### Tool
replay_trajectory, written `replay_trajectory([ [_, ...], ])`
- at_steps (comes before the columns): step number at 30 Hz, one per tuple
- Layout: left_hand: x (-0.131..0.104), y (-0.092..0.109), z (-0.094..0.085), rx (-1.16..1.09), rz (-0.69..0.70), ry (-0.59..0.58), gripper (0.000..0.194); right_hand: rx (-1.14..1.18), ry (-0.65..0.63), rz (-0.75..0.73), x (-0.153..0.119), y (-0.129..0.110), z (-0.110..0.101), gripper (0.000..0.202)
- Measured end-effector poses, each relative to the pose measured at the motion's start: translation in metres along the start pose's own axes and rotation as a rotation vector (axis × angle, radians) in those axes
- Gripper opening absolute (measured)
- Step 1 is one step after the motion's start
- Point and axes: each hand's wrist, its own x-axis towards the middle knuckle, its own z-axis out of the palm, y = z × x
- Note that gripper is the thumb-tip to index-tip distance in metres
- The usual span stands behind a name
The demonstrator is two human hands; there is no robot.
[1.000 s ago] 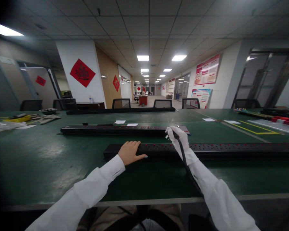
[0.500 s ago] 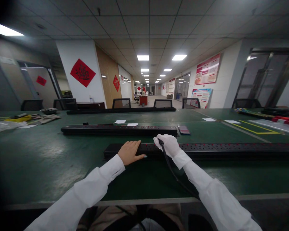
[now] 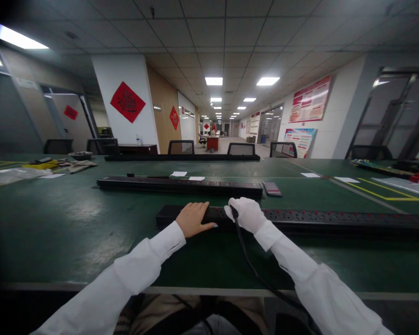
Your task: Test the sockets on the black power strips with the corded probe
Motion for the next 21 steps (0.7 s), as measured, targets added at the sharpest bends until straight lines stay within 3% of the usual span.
replay_trajectory([
  [6, 0.0, -0.004, 0.0, -0.016, 0.022, -0.026, 0.086, 0.008, -0.108, -0.034, 0.003, 0.005, -0.003, 0.023],
  [13, 0.002, -0.019, -0.014, -0.08, 0.037, -0.162, 0.085, 0.063, -0.014, 0.019, -0.001, 0.01, 0.007, 0.029],
  [21, -0.002, -0.027, -0.018, -0.075, -0.105, -0.205, 0.079, 0.083, 0.011, 0.045, -0.003, 0.007, 0.008, 0.033],
])
